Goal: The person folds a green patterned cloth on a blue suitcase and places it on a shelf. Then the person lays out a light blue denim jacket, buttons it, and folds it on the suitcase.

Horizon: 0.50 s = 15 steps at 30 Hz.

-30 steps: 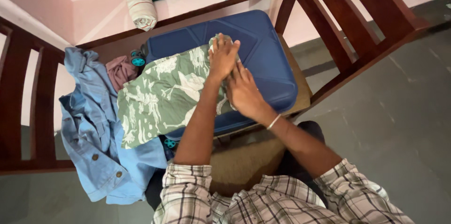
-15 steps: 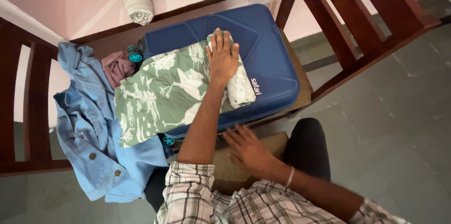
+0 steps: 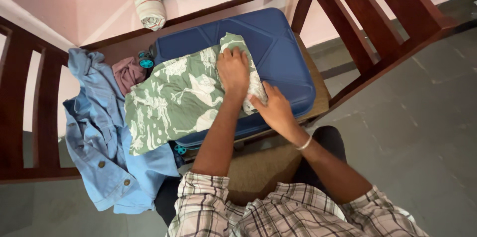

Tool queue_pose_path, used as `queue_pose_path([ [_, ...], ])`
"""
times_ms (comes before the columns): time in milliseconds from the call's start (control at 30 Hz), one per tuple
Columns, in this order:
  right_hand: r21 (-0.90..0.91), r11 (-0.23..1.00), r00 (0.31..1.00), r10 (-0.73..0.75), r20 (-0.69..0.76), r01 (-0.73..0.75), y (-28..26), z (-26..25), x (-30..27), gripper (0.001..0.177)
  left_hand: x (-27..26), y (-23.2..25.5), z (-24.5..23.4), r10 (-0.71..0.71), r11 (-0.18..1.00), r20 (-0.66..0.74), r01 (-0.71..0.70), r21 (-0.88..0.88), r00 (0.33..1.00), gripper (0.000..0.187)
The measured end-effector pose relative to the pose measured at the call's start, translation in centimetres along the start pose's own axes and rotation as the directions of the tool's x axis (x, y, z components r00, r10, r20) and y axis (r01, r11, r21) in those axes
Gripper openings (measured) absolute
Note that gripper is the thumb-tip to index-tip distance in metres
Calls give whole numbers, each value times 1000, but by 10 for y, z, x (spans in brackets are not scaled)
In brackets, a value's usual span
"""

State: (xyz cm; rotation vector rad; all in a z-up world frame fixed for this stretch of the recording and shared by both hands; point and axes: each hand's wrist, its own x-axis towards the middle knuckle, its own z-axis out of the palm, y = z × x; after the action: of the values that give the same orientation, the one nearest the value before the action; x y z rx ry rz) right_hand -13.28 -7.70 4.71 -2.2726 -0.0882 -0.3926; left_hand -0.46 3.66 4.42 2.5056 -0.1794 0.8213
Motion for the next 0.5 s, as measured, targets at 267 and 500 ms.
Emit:
queue_pose_path([
  [267, -73, 993, 978, -103, -181, 91, -11, 15, 4, 54, 10, 27, -7, -303, 936, 109, 317, -150, 947, 76],
  [500, -311, 902, 939, -336, -69, 300, -36, -14, -5, 64, 6, 8, 35, -289, 770, 139, 316, -554, 947, 75],
])
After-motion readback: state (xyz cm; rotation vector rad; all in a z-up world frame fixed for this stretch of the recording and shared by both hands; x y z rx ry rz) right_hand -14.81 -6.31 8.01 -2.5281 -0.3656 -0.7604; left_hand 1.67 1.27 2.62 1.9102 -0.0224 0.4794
